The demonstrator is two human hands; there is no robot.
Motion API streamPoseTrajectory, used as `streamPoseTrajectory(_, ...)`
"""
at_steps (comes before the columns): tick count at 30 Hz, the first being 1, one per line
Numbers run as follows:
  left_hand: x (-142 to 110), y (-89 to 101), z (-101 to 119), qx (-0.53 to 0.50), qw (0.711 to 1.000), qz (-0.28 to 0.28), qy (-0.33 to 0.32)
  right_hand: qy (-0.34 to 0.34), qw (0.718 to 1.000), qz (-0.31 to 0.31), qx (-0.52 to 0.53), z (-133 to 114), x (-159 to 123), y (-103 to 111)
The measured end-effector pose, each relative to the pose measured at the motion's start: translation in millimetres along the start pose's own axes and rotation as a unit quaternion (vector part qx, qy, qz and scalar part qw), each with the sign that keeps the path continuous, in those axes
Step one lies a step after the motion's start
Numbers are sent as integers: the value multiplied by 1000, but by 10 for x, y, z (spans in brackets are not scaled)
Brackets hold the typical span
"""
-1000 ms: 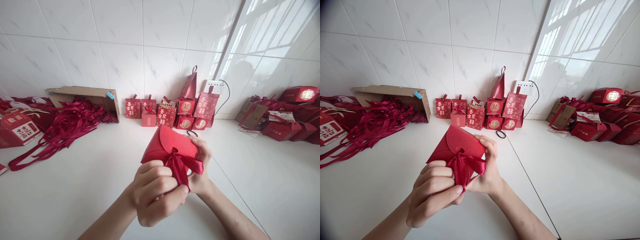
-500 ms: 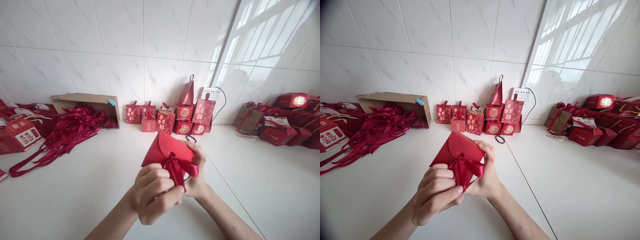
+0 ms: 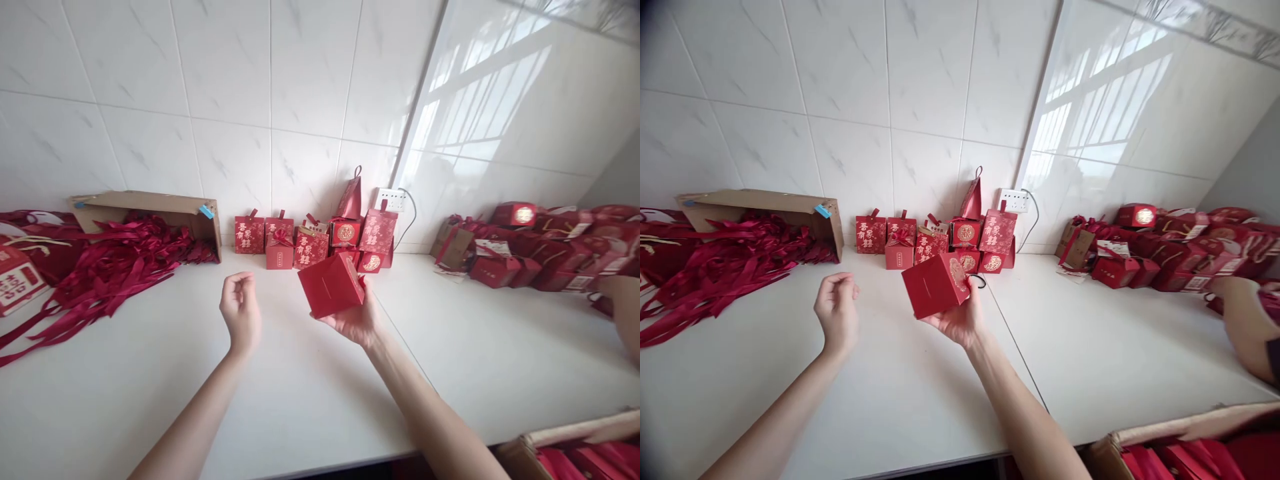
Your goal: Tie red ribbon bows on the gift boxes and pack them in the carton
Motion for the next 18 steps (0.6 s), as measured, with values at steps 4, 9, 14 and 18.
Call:
streamPoseTrajectory(4, -39, -56, -205, 16, 996, -62, 58, 5, 993, -91, 72, 47, -189, -39)
streamPoseTrajectory(9, -91, -69, -317, 50, 992, -110, 38, 29, 998, -39, 47, 198, -650, -77)
streamPoseTrajectory(14, 0, -133, -512, 86, 977, -191, -38, 341, 852, 305, -255, 191, -1510, 219)
streamPoseTrajectory(18, -96, -280, -642, 197, 934, -281, -101, 471, 542, 463, -519, 157, -2453, 382)
Point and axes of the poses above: each hand's wrist, its own x-axis towards the middle knuckle, its own y-axis out of the back of the hand, z = x × y, the point moved 2 cm from there along x, towards the middle knuckle, and after that the axes turned 5 degrees about -x, right-handed, at the moved point
